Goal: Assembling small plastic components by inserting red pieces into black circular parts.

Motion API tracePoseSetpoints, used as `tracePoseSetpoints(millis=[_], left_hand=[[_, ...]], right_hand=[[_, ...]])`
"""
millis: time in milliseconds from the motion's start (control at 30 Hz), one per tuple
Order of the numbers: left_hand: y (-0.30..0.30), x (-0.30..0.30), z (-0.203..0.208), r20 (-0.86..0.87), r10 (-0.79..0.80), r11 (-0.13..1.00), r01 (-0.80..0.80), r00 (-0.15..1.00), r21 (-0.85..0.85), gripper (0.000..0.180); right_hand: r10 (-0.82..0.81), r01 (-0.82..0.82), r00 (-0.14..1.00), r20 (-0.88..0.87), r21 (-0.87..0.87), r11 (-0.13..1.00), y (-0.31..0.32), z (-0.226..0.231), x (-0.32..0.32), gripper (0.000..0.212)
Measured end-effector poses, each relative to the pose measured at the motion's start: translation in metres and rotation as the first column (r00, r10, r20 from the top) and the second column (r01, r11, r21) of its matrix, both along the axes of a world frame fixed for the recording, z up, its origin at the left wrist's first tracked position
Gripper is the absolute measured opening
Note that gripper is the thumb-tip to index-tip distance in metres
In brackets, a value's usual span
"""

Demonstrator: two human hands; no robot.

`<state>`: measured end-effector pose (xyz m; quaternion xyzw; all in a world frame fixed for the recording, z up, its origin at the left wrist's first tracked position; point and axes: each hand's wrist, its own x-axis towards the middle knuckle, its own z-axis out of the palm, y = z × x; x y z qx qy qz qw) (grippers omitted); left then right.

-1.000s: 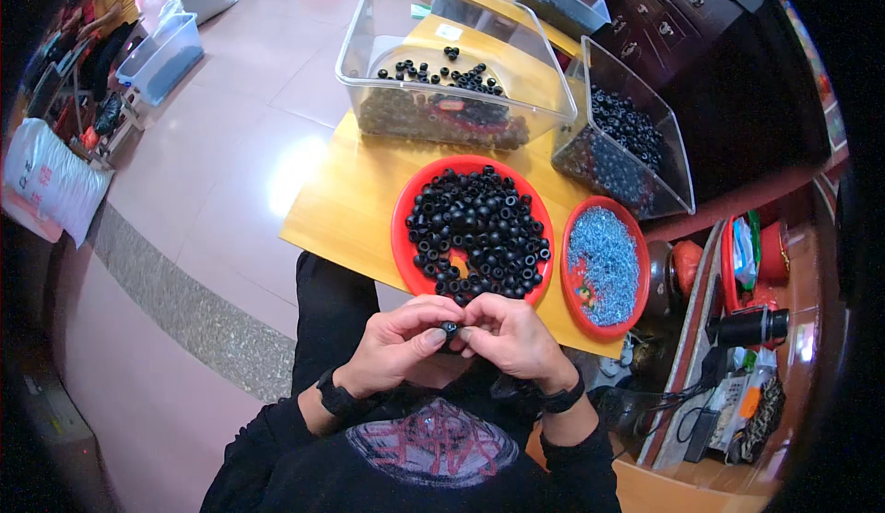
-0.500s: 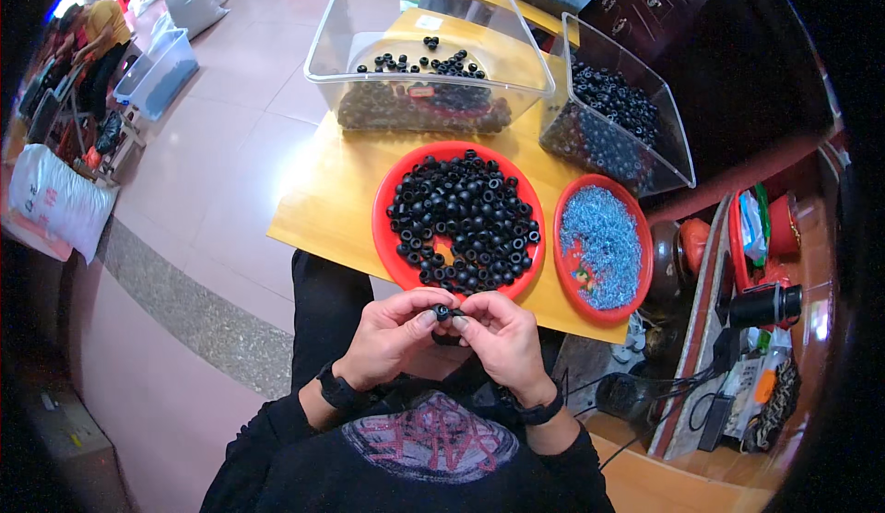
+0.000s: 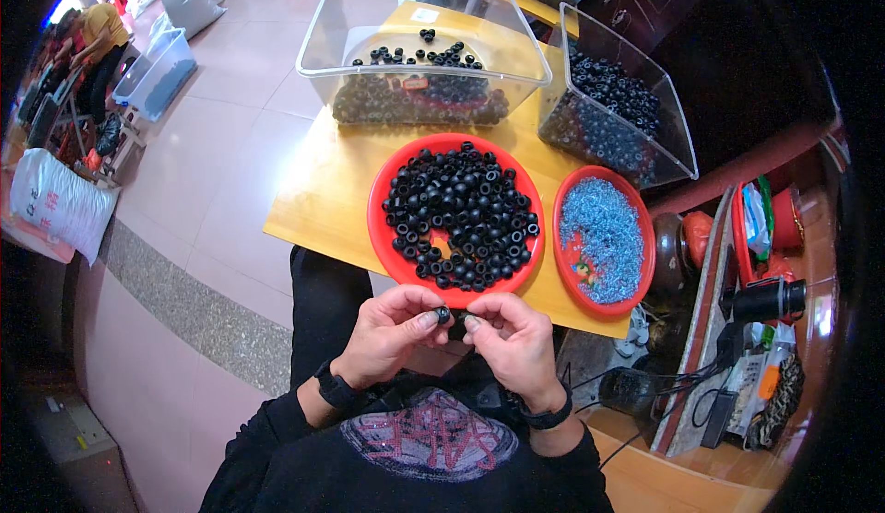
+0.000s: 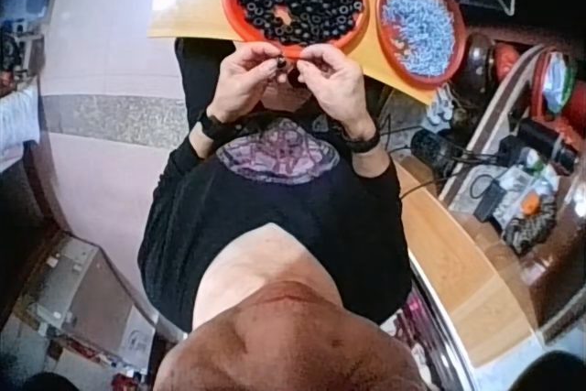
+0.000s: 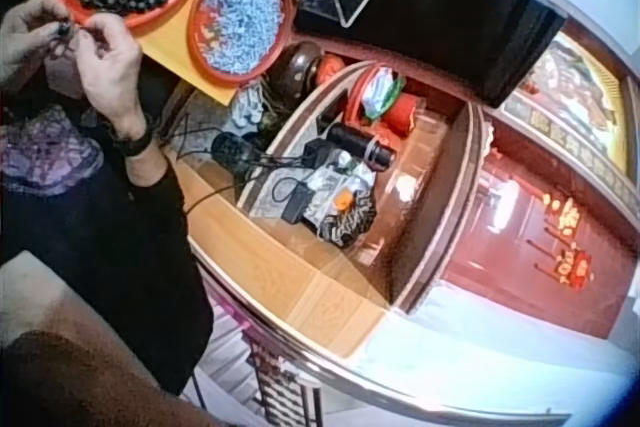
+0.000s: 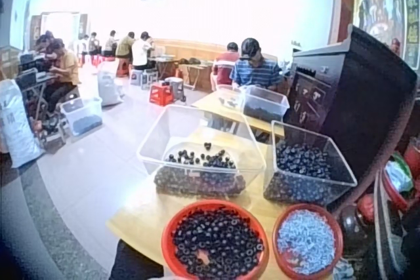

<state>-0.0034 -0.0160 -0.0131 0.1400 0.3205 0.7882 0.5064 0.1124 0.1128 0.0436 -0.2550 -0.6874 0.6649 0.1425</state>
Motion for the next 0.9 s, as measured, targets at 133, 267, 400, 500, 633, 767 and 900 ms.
tracePoseSetpoints(millis=[133, 267, 400, 500, 633, 767, 900], left_hand=[[0.000, 0.003, 0.003, -0.039, 0.010, 1.000, -0.010, 0.999, -0.013, 0.021], [-0.001, 0.002, 0.002, -0.056, 0.021, 1.000, -0.022, 0.998, -0.023, 0.022], [-0.003, 0.002, 0.001, -0.119, 0.028, 0.999, -0.031, 0.993, -0.022, 0.023], [-0.006, 0.002, -0.001, -0.189, 0.024, 0.999, -0.033, 0.982, -0.041, 0.023], [-0.006, 0.003, 0.003, -0.244, 0.050, 0.998, -0.059, 0.968, -0.030, 0.024], [-0.008, 0.004, 0.005, -0.324, 0.051, 0.997, -0.068, 0.945, -0.043, 0.024], [-0.006, 0.007, 0.004, -0.505, 0.108, 0.986, -0.157, 0.856, -0.054, 0.023]], right_hand=[[0.041, -0.040, 0.999, 0.025, -0.047, 0.998, -0.003, 0.007, -0.001, 0.015], [0.044, -0.044, 0.999, 0.031, -0.014, 0.999, -0.003, 0.011, -0.003, 0.015], [0.068, -0.070, 0.997, 0.028, 0.073, 0.995, -0.004, 0.007, -0.001, 0.016], [0.062, -0.071, 0.997, 0.047, 0.218, 0.973, -0.006, 0.008, -0.003, 0.015], [0.059, -0.058, 0.998, 0.011, 0.460, 0.886, -0.007, 0.013, -0.009, 0.012], [0.086, -0.055, 0.996, -0.024, 0.591, 0.805, -0.008, 0.016, -0.012, 0.012], [0.098, -0.045, 0.994, -0.044, 0.657, 0.753, -0.011, 0.013, -0.013, 0.012]])
